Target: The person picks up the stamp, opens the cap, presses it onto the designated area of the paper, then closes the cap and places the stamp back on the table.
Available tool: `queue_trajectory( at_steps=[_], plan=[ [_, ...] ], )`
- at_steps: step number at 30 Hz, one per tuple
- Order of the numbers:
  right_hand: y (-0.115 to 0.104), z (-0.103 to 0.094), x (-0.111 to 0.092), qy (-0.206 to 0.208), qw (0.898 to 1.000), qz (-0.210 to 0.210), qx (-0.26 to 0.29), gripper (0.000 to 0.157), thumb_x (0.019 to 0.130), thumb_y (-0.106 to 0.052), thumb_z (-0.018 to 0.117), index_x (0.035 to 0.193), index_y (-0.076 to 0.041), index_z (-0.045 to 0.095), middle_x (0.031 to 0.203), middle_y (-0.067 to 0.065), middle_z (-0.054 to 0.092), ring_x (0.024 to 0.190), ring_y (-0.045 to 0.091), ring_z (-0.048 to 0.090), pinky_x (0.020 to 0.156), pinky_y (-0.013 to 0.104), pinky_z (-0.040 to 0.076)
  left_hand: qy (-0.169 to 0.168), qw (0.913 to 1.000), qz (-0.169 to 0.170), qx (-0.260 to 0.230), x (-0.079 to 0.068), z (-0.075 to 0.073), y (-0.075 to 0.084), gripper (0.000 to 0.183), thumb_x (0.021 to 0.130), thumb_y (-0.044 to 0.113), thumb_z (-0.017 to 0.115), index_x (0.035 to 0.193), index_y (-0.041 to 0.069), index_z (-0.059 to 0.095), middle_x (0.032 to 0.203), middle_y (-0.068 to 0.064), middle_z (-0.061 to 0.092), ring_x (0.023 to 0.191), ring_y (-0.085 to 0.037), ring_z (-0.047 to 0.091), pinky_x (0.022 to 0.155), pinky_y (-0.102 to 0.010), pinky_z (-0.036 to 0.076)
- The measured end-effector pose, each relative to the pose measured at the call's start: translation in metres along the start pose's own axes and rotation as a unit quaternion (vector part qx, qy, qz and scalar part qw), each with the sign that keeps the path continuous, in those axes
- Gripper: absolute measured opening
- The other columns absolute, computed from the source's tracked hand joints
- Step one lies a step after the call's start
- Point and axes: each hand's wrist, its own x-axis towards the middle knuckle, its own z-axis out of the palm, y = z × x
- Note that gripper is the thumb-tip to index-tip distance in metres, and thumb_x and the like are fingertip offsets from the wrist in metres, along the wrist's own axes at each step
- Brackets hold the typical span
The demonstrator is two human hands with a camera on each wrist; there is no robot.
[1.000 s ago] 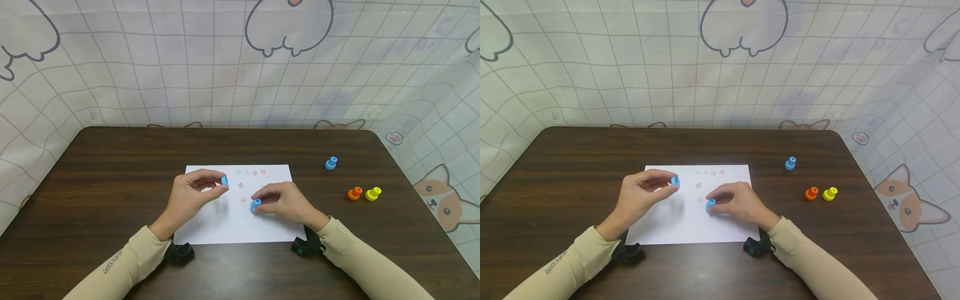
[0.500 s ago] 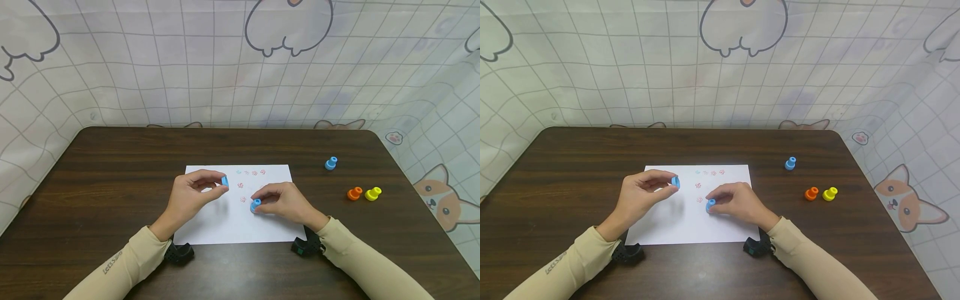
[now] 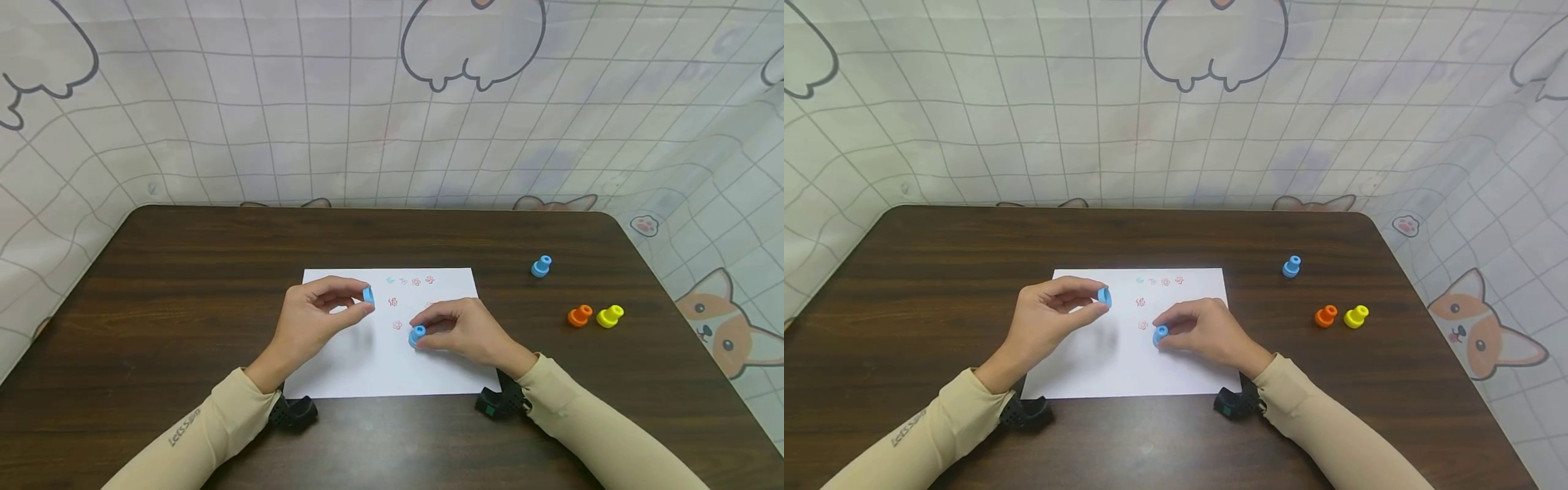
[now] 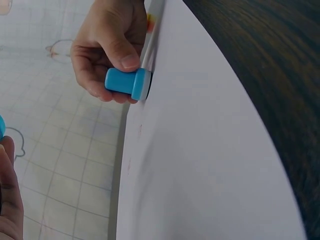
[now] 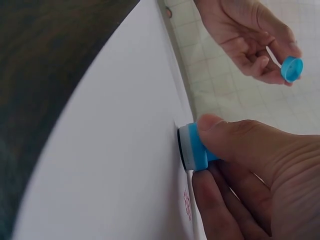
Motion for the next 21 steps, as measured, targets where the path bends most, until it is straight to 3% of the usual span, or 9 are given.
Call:
queue_trajectory(
  at_steps=[7,12,21],
  plan=[
    [-0.001,0.002,0.0,-0.002,1.0,0.013,-0.019,0.026,0.081,-0.018,0.09,0.105,-0.019,0.082,0.101,-0.003,0.08,0.09,0.009,0.074,0.089,0.023,0.063,-0.001,0.9999,-0.01,-0.001,0.001,0.0,0.0,0.025,0.083,0.007,0.086,0.107,0.008,0.079,0.102,0.007,0.079,0.085,-0.009,0.071,0.084,-0.021,0.063],
    [-0.005,0.002,0.0,0.005,0.999,0.028,-0.037,0.026,0.08,-0.02,0.091,0.105,-0.02,0.083,0.1,-0.005,0.081,0.088,0.007,0.074,0.084,0.019,0.062,-0.003,1.0,-0.008,-0.002,0.001,0.001,0.0,0.025,0.082,0.006,0.086,0.106,0.008,0.079,0.104,-0.001,0.079,0.085,-0.009,0.071,0.084,-0.021,0.063],
    [-0.011,0.004,-0.001,0.008,0.998,0.042,-0.05,0.024,0.08,-0.019,0.09,0.104,-0.019,0.083,0.097,-0.005,0.081,0.084,0.006,0.074,0.079,0.016,0.061,-0.004,0.9999,-0.009,-0.011,0.0,0.001,-0.001,0.025,0.082,0.004,0.086,0.106,0.007,0.079,0.104,-0.003,0.079,0.085,-0.009,0.071,0.084,-0.022,0.063]
  ],
)
